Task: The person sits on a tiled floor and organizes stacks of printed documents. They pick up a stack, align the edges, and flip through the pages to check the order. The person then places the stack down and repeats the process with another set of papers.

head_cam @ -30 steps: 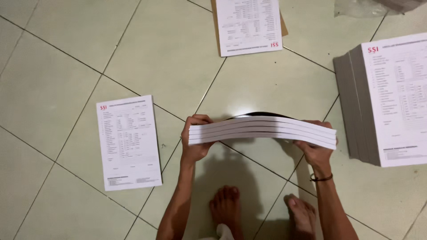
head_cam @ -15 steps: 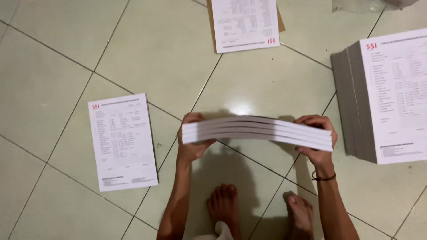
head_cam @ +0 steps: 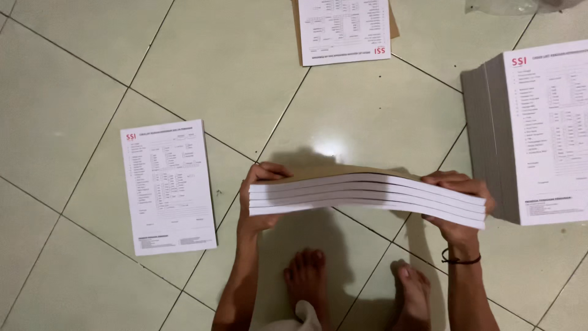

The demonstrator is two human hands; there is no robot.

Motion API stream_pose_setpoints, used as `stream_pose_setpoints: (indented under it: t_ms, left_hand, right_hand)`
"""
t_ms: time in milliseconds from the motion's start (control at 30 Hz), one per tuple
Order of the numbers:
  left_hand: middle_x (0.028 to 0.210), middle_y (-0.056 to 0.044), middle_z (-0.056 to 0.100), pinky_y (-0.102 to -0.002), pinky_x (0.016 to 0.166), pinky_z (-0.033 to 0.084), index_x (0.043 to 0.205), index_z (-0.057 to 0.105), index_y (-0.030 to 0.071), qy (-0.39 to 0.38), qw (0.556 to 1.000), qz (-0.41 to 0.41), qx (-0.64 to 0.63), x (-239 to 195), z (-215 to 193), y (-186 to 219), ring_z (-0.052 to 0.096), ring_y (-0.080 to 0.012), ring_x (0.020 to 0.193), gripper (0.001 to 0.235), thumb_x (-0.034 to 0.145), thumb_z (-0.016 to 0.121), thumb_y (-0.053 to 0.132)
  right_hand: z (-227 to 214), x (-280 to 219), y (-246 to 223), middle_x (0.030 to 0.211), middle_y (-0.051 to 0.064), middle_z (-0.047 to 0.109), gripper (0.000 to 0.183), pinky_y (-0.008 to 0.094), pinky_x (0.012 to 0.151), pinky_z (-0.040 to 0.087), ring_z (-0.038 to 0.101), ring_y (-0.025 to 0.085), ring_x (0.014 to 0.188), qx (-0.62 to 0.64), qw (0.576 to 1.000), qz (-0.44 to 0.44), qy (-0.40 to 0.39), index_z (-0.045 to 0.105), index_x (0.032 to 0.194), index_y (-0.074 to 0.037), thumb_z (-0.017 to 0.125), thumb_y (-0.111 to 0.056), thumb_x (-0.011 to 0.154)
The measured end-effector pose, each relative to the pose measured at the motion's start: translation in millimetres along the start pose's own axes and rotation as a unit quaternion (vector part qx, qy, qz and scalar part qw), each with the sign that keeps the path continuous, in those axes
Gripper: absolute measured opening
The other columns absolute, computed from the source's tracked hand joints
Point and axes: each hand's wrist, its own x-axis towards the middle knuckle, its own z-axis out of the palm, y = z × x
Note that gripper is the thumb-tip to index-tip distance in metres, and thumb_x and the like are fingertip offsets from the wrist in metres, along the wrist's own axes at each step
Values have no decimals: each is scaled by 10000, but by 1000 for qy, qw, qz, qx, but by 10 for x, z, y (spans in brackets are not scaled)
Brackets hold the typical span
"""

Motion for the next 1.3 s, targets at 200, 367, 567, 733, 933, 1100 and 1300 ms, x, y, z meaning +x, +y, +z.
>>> stream_pose_setpoints:
  t_ms: [200, 367, 567, 733, 933, 1100, 1300]
  left_hand:
    - [1108, -239, 720, -406, 864, 543, 982, 517, 5, 19, 998, 2, 61, -65, -107, -610, 716, -295, 1005, 610, 650, 991, 199]
    - [1200, -224, 667, -469, 1054, 429, 1054, 501, 29, -74, 992, -19, 98, 140, -105, 314, 643, -343, 1151, 666, 696, 951, 366]
    - [1383, -193, 509, -618, 1110, 364, 1271, 550, 69, -240, 890, 118, 369, 637, 936, 840, 525, -408, 1283, 808, 723, 772, 621]
    - [1017, -159, 512, -395, 693, 442, 1159, 514, 0, -378, 700, 171, 581, 417, 1146, 222, 582, -321, 828, 687, 492, 674, -37]
    - [1090, -3, 587, -387, 786, 480, 1212, 536, 192, -386, 655, 52, 647, 435, 688, 157, 627, -212, 966, 726, 525, 654, -12]
    - [1024, -160, 741, -489, 856, 520, 1146, 685, 62, -245, 887, -44, 390, 453, -172, 617, 697, -406, 960, 509, 668, 849, -2]
    - [996, -174, 740, -386, 860, 546, 1056, 586, 19, 3, 997, 0, 80, 112, -129, -217, 720, -262, 927, 656, 590, 1021, 174]
  right_hand:
    - [-28, -142, 763, 1117, 200, 727, 582, 499, 894, 565, 729, 345, 1057, 10, 1000, 10, 0, 578, 1040, -87, 965, -261, 641]
    - [112, -105, 453, 1122, 278, 709, 619, 498, 968, 545, 723, 407, 1095, 16, 999, 48, -4, 552, 1042, -20, 960, -209, 616]
    - [194, -68, 266, 1160, 149, 715, 517, 401, 1034, 609, 698, 249, 1159, -8, 998, 59, -26, 570, 1111, -119, 880, -306, 741]
    - [106, -128, 501, 1098, 323, 707, 627, 513, 972, 536, 723, 420, 1089, 51, 997, 49, -14, 553, 1021, 34, 967, -206, 615]
    - [123, -106, 422, 1078, 328, 702, 628, 536, 955, 555, 726, 447, 1083, 55, 997, 48, -23, 551, 1020, 50, 962, -208, 622]
    - [82, -109, 412, 1107, 320, 704, 606, 512, 965, 550, 724, 423, 1101, 25, 998, 51, -39, 554, 1040, 44, 938, -205, 642]
    - [155, 52, 146, 1173, 308, 695, 578, 532, 1013, 506, 687, 428, 1180, 9, 994, 91, -63, 502, 1069, 5, 896, -170, 684]
